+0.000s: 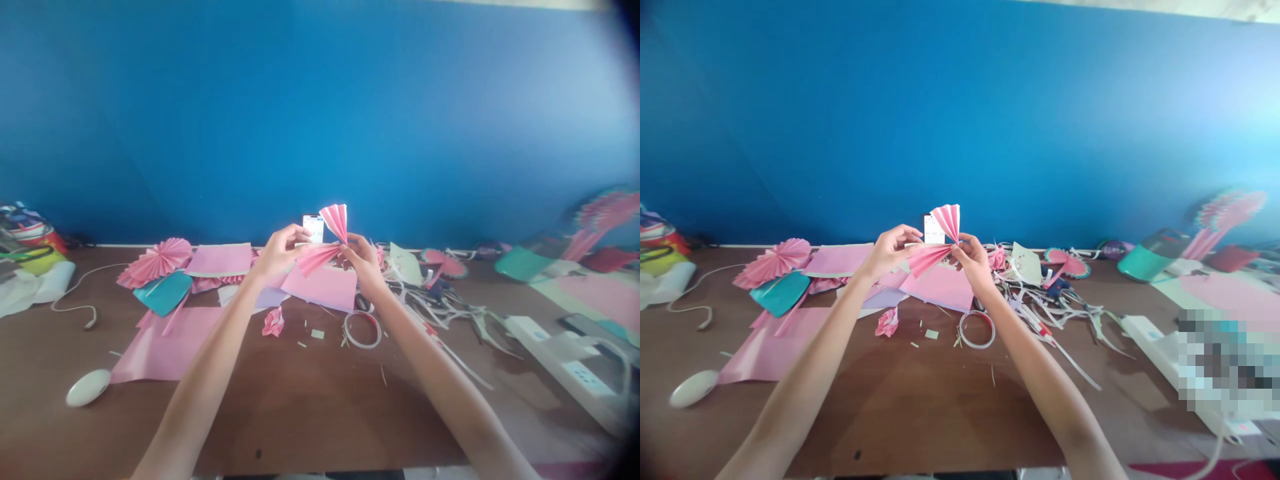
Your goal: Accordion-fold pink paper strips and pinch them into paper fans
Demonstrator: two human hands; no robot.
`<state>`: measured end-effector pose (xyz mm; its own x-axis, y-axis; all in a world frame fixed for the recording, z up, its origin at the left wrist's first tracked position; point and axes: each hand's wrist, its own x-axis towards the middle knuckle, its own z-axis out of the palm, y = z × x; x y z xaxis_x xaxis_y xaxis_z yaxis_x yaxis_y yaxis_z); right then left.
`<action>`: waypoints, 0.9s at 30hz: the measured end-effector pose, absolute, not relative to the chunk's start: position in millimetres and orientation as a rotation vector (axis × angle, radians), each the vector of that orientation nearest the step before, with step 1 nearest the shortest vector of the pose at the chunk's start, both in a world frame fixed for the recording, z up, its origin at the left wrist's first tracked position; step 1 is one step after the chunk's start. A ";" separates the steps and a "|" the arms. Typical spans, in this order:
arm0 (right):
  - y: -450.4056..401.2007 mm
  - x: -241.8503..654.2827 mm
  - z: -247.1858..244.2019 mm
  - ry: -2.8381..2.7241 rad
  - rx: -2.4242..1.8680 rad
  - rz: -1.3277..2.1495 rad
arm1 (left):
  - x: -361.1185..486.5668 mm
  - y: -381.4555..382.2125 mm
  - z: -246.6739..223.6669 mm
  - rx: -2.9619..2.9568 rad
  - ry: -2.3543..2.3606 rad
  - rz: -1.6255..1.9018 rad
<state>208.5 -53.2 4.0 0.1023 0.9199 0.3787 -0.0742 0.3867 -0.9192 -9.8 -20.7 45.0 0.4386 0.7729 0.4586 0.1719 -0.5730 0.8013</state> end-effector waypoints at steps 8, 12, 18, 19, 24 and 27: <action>-53.4 206.4 0.0 -1.430 -0.902 0.860 | 0.9 -24.2 33.7 1.959 0.658 0.722; -55.7 203.8 2.3 -1.563 -0.904 0.825 | 11.4 -23.0 23.3 1.921 0.664 0.825; -58.9 204.6 6.5 -1.618 -0.948 0.815 | 16.8 -23.3 18.9 1.973 0.757 0.890; -59.2 205.0 7.1 -1.613 -0.952 0.830 | 16.8 -23.4 19.9 1.980 0.750 0.879; -58.2 206.3 8.1 -1.549 -0.951 0.902 | 15.8 -22.4 23.7 1.953 0.701 0.842; -55.1 207.9 5.8 -1.429 -0.941 0.950 | 14.7 -20.0 22.2 1.934 0.679 0.827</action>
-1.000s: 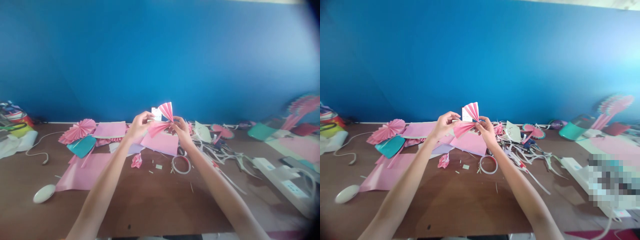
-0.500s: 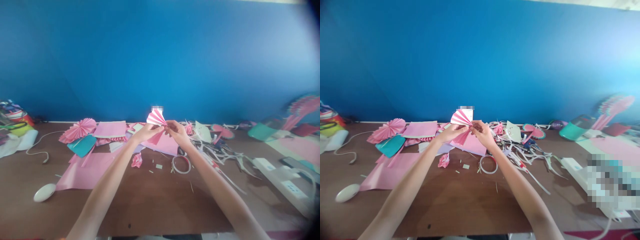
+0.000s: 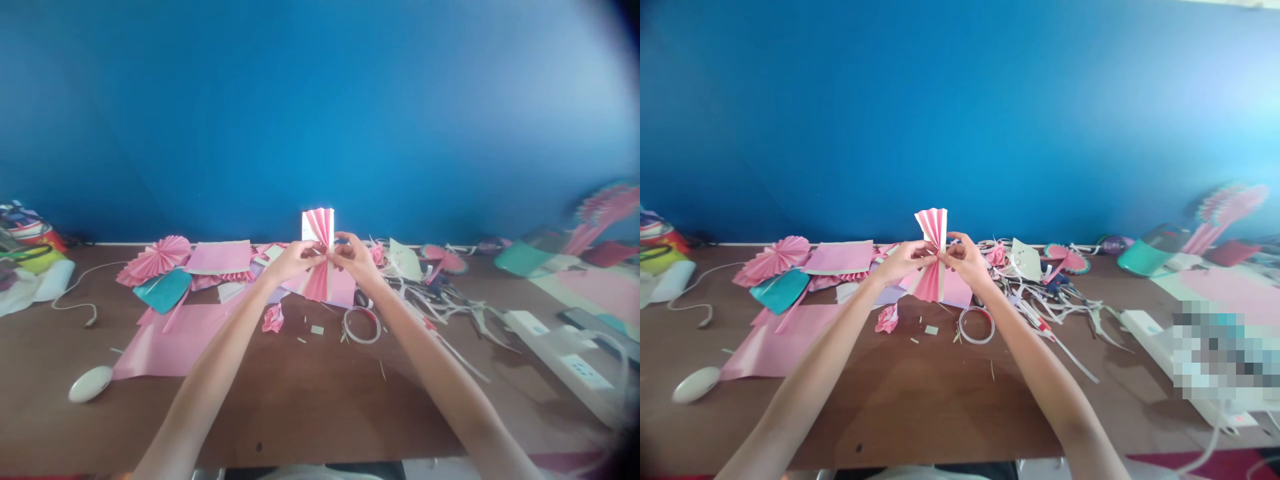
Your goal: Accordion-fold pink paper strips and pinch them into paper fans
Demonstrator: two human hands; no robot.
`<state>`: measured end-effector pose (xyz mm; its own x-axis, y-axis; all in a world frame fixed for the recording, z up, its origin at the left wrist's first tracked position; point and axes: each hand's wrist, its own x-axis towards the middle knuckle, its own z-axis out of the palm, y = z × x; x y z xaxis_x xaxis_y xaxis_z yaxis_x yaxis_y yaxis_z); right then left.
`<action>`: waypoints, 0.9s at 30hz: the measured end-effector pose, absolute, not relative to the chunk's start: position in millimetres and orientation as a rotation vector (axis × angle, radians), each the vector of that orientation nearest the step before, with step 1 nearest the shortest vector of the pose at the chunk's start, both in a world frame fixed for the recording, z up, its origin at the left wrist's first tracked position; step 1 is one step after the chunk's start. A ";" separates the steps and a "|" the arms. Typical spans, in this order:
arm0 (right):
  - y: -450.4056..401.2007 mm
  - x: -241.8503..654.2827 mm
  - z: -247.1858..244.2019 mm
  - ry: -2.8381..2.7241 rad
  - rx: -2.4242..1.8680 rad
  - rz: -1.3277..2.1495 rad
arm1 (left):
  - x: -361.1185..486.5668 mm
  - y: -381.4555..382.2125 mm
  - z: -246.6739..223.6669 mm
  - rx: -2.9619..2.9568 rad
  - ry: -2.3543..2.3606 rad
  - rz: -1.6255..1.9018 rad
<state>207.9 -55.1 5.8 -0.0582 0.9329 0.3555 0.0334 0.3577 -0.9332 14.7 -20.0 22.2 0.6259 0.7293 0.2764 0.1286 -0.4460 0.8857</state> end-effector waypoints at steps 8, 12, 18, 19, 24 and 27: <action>-52.3 212.3 4.8 -1.391 -0.933 0.959 | 7.4 -19.2 23.5 1.852 0.782 0.827; -56.1 214.1 10.2 -1.352 -0.988 0.882 | 1.1 -22.1 28.7 1.828 0.891 0.821; -57.0 217.4 12.6 -1.318 -1.054 0.818 | -6.7 -21.4 32.1 1.764 1.060 0.876; -57.0 217.7 12.8 -1.320 -1.060 0.816 | -7.5 -21.4 33.1 1.761 1.054 0.865; -57.6 217.9 13.9 -1.330 -1.069 0.796 | -8.3 -20.4 34.8 1.769 1.010 0.811; -59.1 216.7 14.1 -1.344 -1.071 0.742 | -3.2 -19.0 29.8 1.763 0.995 0.849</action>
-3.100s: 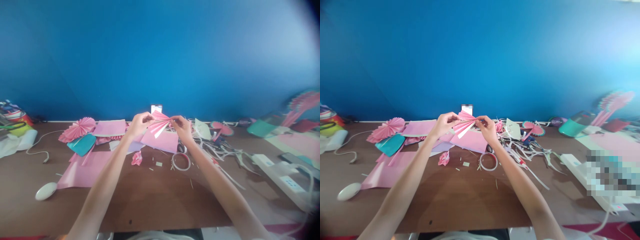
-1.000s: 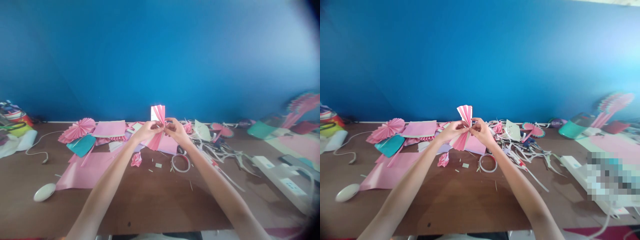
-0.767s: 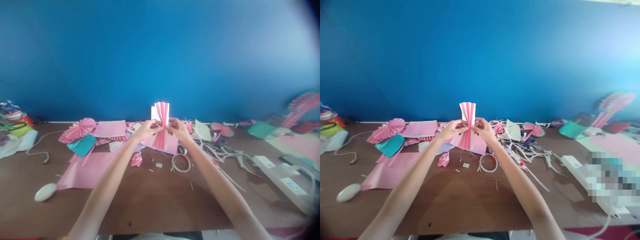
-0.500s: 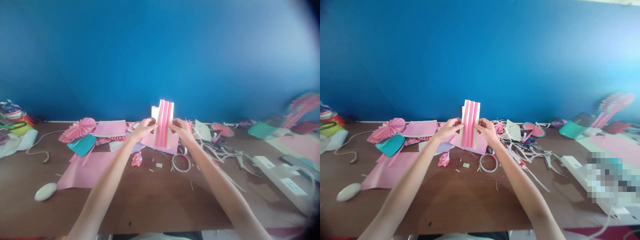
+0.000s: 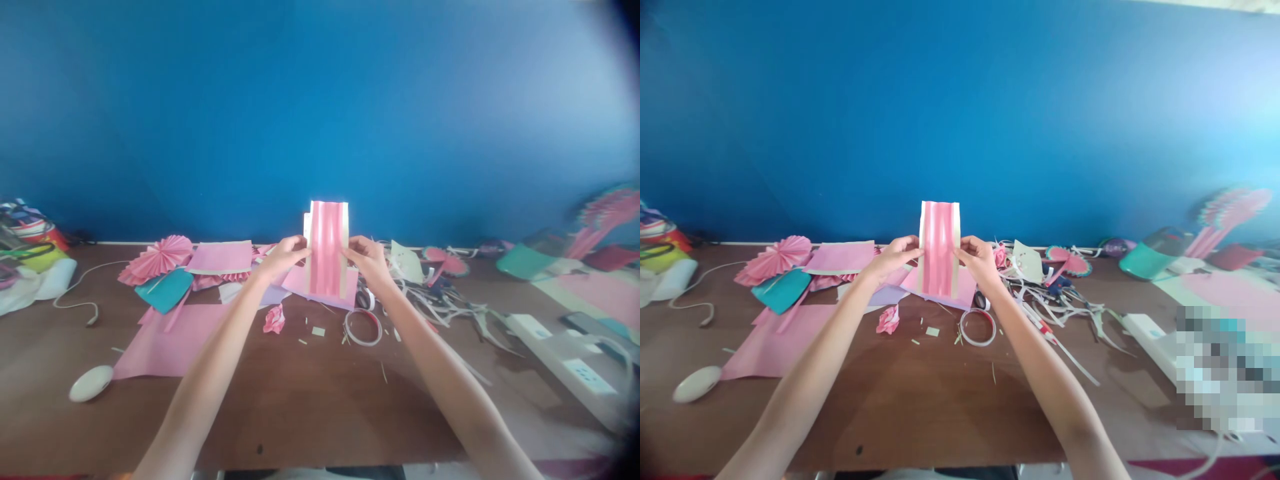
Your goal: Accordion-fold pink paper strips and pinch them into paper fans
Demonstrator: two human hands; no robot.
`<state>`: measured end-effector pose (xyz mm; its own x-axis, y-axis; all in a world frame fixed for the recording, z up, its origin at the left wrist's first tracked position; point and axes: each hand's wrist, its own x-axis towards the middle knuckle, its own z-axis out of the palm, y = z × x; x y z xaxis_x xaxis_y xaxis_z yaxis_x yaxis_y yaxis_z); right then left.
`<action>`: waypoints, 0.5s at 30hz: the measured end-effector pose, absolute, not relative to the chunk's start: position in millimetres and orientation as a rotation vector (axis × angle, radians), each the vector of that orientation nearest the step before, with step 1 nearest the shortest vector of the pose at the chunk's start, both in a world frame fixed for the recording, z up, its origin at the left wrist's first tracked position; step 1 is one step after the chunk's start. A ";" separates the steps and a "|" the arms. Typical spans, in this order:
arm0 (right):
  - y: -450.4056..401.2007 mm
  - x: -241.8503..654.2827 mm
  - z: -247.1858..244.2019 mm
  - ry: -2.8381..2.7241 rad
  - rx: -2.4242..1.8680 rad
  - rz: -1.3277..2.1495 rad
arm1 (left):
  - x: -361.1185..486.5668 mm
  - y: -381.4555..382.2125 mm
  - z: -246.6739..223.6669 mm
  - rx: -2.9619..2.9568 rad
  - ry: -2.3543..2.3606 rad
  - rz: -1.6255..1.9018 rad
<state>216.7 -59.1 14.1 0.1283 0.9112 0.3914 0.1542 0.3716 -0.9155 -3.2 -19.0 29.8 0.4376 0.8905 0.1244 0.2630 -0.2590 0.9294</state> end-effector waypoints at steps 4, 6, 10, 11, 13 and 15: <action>-65.2 211.2 15.1 -1.385 -1.135 0.356 | 11.4 -24.7 25.1 1.900 1.228 1.120; -69.7 205.9 15.3 -1.445 -1.160 0.110 | 20.6 -31.6 25.8 2.011 1.146 1.152; -78.2 192.2 12.9 -1.695 -1.127 -0.063 | 36.0 -42.1 25.9 1.813 0.723 1.048; -80.0 189.4 12.1 -1.751 -1.119 -0.077 | 37.8 -42.4 24.9 1.742 0.705 1.048; -83.0 186.0 11.4 -1.861 -1.073 -0.066 | 37.7 -40.2 22.4 1.628 0.758 1.078; -84.7 186.5 12.5 -1.878 -1.032 -0.028 | 32.7 -35.9 21.0 1.556 0.866 1.125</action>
